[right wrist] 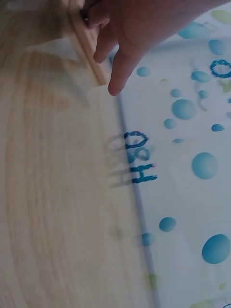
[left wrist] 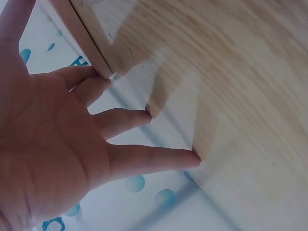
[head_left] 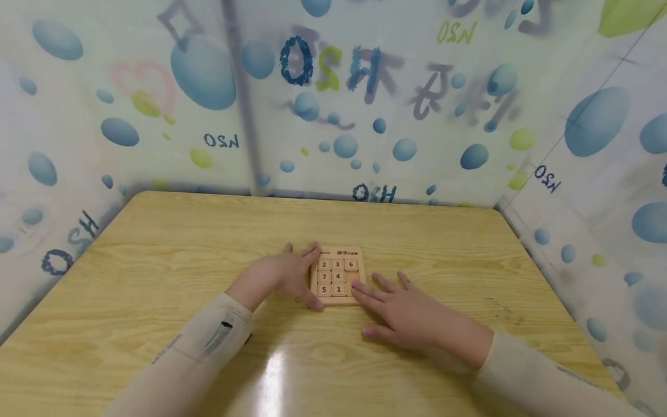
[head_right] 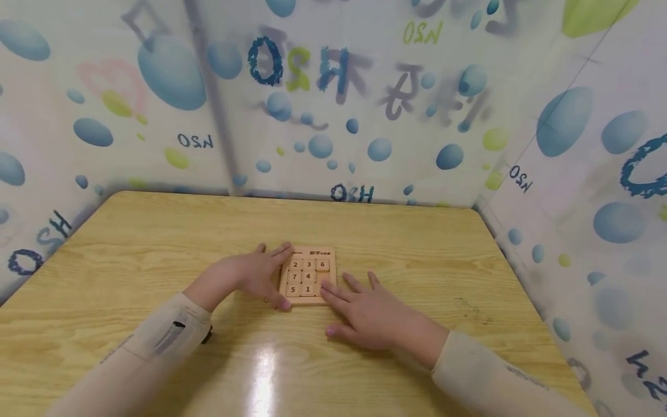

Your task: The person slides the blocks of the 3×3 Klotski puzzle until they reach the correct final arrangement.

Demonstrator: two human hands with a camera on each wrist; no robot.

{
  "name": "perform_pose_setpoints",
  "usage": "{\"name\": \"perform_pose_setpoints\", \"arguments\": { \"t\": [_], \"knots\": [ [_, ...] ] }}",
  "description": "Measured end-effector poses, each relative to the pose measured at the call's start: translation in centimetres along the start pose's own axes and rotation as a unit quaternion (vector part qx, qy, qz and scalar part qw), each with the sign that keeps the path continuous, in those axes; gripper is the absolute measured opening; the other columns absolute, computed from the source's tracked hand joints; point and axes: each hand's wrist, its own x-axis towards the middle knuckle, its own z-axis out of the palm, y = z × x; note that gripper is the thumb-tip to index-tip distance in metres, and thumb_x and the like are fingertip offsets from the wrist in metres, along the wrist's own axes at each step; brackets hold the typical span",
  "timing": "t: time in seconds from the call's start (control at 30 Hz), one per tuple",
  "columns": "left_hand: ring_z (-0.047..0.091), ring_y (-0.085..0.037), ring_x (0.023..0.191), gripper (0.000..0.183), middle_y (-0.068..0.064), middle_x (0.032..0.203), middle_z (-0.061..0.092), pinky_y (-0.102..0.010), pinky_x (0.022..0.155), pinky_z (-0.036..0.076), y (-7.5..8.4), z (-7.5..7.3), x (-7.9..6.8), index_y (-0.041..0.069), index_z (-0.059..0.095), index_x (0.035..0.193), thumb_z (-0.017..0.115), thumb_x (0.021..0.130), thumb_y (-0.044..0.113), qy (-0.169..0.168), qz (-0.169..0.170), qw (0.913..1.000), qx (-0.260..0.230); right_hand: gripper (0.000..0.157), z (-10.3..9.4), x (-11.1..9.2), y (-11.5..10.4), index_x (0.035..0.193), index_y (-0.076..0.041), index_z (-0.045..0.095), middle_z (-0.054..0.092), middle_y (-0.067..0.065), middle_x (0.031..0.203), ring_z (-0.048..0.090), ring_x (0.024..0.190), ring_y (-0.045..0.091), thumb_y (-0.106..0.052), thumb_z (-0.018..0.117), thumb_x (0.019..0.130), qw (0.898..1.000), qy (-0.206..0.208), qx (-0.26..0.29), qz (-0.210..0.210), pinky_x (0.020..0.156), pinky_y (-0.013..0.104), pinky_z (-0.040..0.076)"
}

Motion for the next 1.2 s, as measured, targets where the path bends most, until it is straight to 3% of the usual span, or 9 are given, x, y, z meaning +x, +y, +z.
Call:
{"name": "perform_pose_setpoints", "arguments": {
  "t": [0.17, 0.43, 0.73, 0.97, 1.2],
  "knots": [
    [0.008, -0.056, 0.163, 0.133, 0.001, 0.182, 0.005, -0.083, 0.123, 0.017, 0.3, -0.1, -0.2, 0.017, 0.011, 0.173, 0.089, 0.076, 0.064, 0.008, -0.002, 1.0, 0.001, 0.074, -1.0, 0.2, -0.7, 0.17, -0.03, 0.029, 0.022, -0.013, 0.178, 0.018, 0.168, 0.031, -0.067, 0.043, 0.107, 0.999, 0.008, -0.028, -0.016, 0.128, 0.079, 0.016],
    [0.01, -0.055, 0.163, 0.133, 0.001, 0.181, 0.008, -0.082, 0.125, 0.016, 0.5, 0.6, -0.2, 0.017, 0.015, 0.173, 0.092, 0.073, 0.061, 0.015, -0.009, 0.9997, -0.018, 0.072, -0.6, 3.7, -0.1, 0.169, -0.031, 0.03, 0.027, -0.014, 0.177, 0.018, 0.168, 0.027, -0.068, 0.038, 0.108, 0.999, 0.02, -0.023, -0.021, 0.13, 0.078, 0.01],
    [0.007, -0.055, 0.163, 0.135, -0.001, 0.181, 0.007, -0.08, 0.126, 0.012, 0.4, 0.2, 0.0, 0.015, 0.014, 0.173, 0.094, 0.073, 0.059, 0.023, -0.005, 0.9994, -0.024, 0.071, -1.3, 2.1, 1.2, 0.168, -0.03, 0.034, 0.031, -0.011, 0.175, 0.021, 0.167, 0.03, -0.065, 0.045, 0.108, 0.999, 0.016, -0.037, 0.007, 0.128, 0.08, 0.009],
    [0.006, -0.055, 0.163, 0.133, 0.001, 0.181, 0.007, -0.083, 0.124, 0.011, 0.0, 0.3, 0.3, 0.019, 0.014, 0.173, 0.093, 0.073, 0.06, 0.019, 0.005, 0.9994, -0.03, 0.074, -1.2, 2.2, -1.4, 0.169, -0.029, 0.031, 0.028, -0.01, 0.176, 0.019, 0.168, 0.029, -0.069, 0.039, 0.107, 0.999, 0.01, -0.043, -0.032, 0.129, 0.079, 0.013],
    [0.005, -0.053, 0.164, 0.132, 0.002, 0.181, 0.008, -0.083, 0.124, 0.01, 0.1, 0.3, -0.1, 0.02, 0.016, 0.173, 0.094, 0.073, 0.057, 0.018, -0.003, 0.9987, -0.048, 0.075, -1.3, 2.7, -3.0, 0.168, -0.026, 0.035, 0.03, -0.011, 0.176, 0.02, 0.167, 0.031, -0.069, 0.042, 0.106, 1.0, 0.006, -0.029, -0.007, 0.128, 0.079, 0.014]
  ]
}}
